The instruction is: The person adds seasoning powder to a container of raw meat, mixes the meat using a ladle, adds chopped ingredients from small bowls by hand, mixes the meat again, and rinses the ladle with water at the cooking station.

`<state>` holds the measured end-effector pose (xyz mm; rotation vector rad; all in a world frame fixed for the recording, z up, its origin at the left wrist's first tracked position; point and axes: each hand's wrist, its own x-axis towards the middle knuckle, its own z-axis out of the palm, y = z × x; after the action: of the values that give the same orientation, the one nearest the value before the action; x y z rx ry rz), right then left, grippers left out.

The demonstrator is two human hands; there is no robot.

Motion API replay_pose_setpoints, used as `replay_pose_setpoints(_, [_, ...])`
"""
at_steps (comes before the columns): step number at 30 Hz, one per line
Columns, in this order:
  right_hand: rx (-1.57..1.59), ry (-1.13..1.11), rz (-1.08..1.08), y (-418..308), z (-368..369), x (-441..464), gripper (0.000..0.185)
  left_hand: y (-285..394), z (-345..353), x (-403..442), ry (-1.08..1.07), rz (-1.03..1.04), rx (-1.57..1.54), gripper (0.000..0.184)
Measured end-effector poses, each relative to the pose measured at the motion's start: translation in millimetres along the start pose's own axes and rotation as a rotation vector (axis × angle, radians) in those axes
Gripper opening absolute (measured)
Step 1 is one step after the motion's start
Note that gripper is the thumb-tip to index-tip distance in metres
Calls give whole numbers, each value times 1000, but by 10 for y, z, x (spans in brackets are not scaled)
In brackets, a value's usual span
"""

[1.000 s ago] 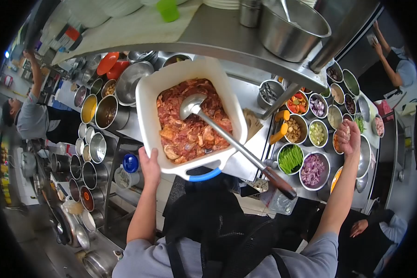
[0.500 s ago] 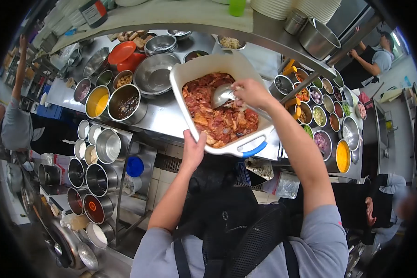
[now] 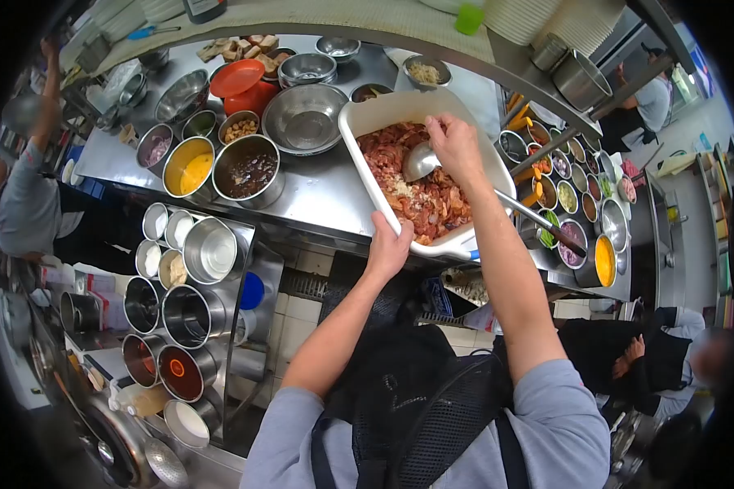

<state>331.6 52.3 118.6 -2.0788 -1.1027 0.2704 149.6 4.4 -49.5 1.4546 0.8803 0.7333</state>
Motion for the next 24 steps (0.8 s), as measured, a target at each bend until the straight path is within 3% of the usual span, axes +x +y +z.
replay_pose_setpoints(1, [0, 6, 3, 137, 103, -39, 22, 23, 0, 2, 5, -5, -6, 47])
replay_pose_setpoints(3, [-158, -346, -343, 383, 300, -143, 21, 90, -4, -17, 20, 6, 25, 46])
replay_pose_setpoints(7, [-272, -337, -151, 374, 83, -348, 22, 198, -10, -47, 25, -62, 40, 45])
replay_pose_setpoints(8, [-321, -316, -305, 483, 38, -349, 24, 210, -19, -46, 9, -109, 32, 44])
replay_pose_setpoints(11, [-282, -385, -386, 897, -140, -312, 25, 134, 28, -41, 79, -5, 88, 44])
replay_pose_setpoints(12, [-244, -330, -154, 609, -333, -393, 27, 75, 60, -13, 101, -26, 86, 43])
replay_pose_setpoints(13, [-242, -329, -154, 661, -373, -420, 27, 59, 90, -11, 101, -25, 88, 43])
replay_pose_setpoints(15, [-287, -323, -486, 802, -403, -450, 28, 81, 143, -15, 179, -20, 109, 41])
replay_pose_setpoints(16, [-368, -415, -520, 888, -412, -520, 30, 112, 166, -38, 212, -19, 103, 38])
replay_pose_setpoints(17, [-361, -414, -521, 1004, -558, -523, 30, 140, 172, -53, 214, -19, 110, 38])
replay_pose_setpoints(19, [-581, -519, -100, 768, -1069, -599, 40, 208, 173, -76, 224, -57, 153, 35])
replay_pose_setpoints(21, [-688, -377, -238, 1350, -1592, -704, 53, 133, 204, -81, 257, -59, 164, 34])
replay_pose_setpoints(24, [-811, -534, -148, 1936, -1981, -888, 60, 74, 271, -68, 330, 18, 210, 31])
